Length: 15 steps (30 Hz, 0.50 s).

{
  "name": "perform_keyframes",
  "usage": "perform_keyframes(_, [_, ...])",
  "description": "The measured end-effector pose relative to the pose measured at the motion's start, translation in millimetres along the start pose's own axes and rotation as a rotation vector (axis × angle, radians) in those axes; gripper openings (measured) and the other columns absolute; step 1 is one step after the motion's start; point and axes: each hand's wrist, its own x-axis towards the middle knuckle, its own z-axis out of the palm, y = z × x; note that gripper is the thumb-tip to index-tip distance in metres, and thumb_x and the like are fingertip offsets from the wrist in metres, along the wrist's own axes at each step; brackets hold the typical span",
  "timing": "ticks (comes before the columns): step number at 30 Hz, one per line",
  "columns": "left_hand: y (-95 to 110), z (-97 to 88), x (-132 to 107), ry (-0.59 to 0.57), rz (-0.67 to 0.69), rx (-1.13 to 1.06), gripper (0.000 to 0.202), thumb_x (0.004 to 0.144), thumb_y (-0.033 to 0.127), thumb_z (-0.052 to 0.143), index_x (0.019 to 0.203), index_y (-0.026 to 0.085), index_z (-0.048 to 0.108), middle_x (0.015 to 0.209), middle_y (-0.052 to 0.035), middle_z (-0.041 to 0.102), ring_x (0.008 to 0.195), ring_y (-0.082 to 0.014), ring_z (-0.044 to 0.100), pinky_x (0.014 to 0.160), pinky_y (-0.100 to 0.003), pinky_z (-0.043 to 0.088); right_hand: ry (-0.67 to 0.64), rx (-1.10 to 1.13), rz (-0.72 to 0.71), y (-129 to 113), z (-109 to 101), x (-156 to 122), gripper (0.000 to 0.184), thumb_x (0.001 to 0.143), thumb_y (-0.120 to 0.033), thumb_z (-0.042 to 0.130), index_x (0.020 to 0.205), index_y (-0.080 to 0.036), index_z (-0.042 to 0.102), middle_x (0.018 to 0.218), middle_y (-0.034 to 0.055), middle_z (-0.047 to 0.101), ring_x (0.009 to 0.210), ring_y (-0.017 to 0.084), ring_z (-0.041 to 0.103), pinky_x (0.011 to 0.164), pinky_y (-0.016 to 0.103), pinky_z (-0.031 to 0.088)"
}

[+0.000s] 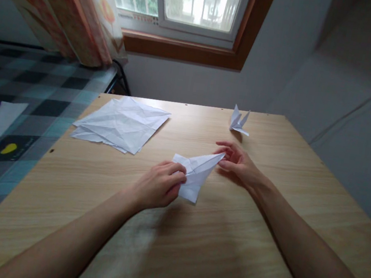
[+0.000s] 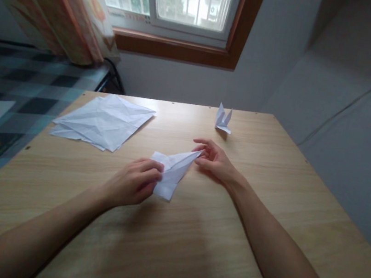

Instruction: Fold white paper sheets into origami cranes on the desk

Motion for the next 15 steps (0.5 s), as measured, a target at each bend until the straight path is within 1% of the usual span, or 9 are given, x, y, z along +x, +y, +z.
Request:
perform_keyframes(2, [0,0.4,0,-0.005,0.006,-0.012,0.019,0.082,0.009,0.048,0.093,0.019,0.061,0.105,-0.0066,0.066,0.094,-0.0182,0.063,0.088,-0.033,0.05,-0.073,-0.072,0.02,-7,-3,-1,0.047,0.072,-0.024,0.079,0.115,-0.027,0.061,0.095,-0.0011,0.063,0.07,0.01,0.057,0.06,0.022,0.047])
perform_keyframes(4, [-1,0.7,0,-0.007,0.012,-0.032,0.021,0.082,0.008,0.047,0.093,0.019,0.061,0.105,-0.0066,0.067,0.095,-0.0183,0.065,0.088,-0.033,0.051,-0.137,-0.187,0.038,-11,-7,0,0.033,0.075,-0.025,0.078,0.105,-0.022,0.066,0.089,0.0001,0.064,0.071,0.011,0.058,0.062,0.024,0.047])
perform_keyframes(6, [-1,0.7,1,-0.013,0.023,-0.055,0.022,0.081,0.007,0.046,0.092,0.019,0.06,0.104,-0.0064,0.068,0.097,-0.0184,0.065,0.089,-0.034,0.052,-0.136,-0.316,0.015,-12,-12,1,0.021,0.077,-0.028,0.075,0.094,-0.019,0.069,0.087,0.0022,0.065,0.074,0.014,0.06,0.066,0.026,0.048])
perform_keyframes(7, [-1,0.5,1,-0.015,0.028,-0.063,0.022,0.081,0.007,0.046,0.091,0.019,0.06,0.103,-0.0064,0.068,0.098,-0.0185,0.066,0.089,-0.034,0.052,-0.121,-0.374,-0.007,-12,-13,1,0.018,0.077,-0.03,0.075,0.09,-0.018,0.07,0.087,0.0032,0.066,0.075,0.015,0.06,0.068,0.028,0.049])
perform_keyframes(9, [-1,-0.2,1,-0.014,0.033,-0.073,0.021,0.081,0.006,0.046,0.09,0.019,0.06,0.102,-0.0064,0.068,0.099,-0.0187,0.066,0.091,-0.034,0.052,-0.115,-0.455,-0.045,-13,-15,2,0.018,0.077,-0.034,0.074,0.084,-0.018,0.072,0.089,0.0048,0.068,0.078,0.016,0.062,0.071,0.03,0.049])
perform_keyframes(11, [0,-1.1,2,-0.011,0.032,-0.08,0.021,0.08,0.006,0.046,0.09,0.019,0.06,0.1,-0.0061,0.069,0.099,-0.0186,0.066,0.092,-0.034,0.052,-0.156,-0.486,-0.041,-13,-16,2,0.02,0.077,-0.037,0.074,0.082,-0.018,0.073,0.09,0.0056,0.07,0.08,0.018,0.063,0.074,0.031,0.05])
perform_keyframes(13, [1,-1.8,2,-0.007,0.024,-0.082,0.022,0.08,0.006,0.046,0.089,0.019,0.06,0.1,-0.0057,0.069,0.1,-0.0184,0.067,0.093,-0.034,0.052,-0.172,-0.499,-0.004,-14,-16,1,0.022,0.077,-0.039,0.073,0.082,-0.017,0.073,0.088,0.0054,0.071,0.079,0.018,0.063,0.073,0.031,0.05])
perform_keyframes(15, [1,-1.9,2,-0.009,0.017,-0.083,0.022,0.079,0.005,0.045,0.088,0.019,0.06,0.1,-0.0054,0.07,0.099,-0.0184,0.067,0.093,-0.034,0.052,-0.148,-0.511,0.056,-14,-16,0,0.024,0.078,-0.04,0.072,0.081,-0.016,0.072,0.079,0.0042,0.071,0.072,0.017,0.062,0.067,0.03,0.049])
